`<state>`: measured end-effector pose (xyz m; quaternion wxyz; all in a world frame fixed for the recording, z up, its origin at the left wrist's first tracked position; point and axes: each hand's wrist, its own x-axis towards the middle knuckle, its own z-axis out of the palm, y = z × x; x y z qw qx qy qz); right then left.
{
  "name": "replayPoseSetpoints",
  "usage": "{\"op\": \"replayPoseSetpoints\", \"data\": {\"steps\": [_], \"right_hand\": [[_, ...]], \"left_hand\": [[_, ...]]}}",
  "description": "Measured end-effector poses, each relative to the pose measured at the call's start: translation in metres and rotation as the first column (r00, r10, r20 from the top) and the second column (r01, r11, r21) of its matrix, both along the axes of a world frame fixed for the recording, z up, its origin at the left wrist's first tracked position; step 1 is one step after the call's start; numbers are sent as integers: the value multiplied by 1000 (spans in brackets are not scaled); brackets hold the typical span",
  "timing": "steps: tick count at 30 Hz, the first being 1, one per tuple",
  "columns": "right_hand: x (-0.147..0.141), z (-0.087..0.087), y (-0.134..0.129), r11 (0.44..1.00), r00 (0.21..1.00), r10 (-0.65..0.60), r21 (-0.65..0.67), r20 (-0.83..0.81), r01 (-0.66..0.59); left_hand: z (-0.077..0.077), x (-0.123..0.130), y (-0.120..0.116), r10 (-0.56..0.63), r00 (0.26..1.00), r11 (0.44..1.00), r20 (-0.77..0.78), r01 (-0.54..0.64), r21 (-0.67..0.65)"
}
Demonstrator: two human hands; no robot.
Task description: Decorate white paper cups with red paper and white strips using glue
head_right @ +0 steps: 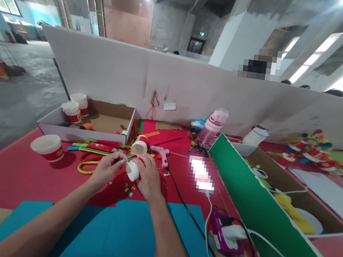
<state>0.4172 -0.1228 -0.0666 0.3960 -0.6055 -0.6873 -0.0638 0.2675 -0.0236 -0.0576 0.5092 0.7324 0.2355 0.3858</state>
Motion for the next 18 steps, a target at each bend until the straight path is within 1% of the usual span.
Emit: {"op": "replayPoseSetpoints", "data": {"steps": [4,7,9,10,12,15,17,18], "right_hand": [[1,1,-1,1000,999,9,22,-31,-8],[1,0,0,1000,996,11,25,-87,-9],[1,-1,1,1000,990,11,23,-138,-8],[1,-1,1,1000,987,9,19,-163,-6],[1,-2,1,1000,979,-1,10,-203,4],[1,-1,0,1000,974,-21,-14,-227,18],[0,-1,0,999,976,-33,-29,-215,27],[0,-1,0,999,978,-42,-38,-203,35]], "left_hand": [[2,0,1,-44,995,988,85,56,-145],[3,-1,1,-117,974,956,194,163,-242],[4,-1,1,-155,961,936,230,217,-276],[4,-1,0,-158,962,937,224,218,-275],[5,-2,0,-134,977,959,167,170,-227],[4,-5,3,-44,999,997,31,46,-70],[3,-7,7,21,999,999,-24,-20,46],[3,-8,8,43,999,994,-27,-40,97]]}}
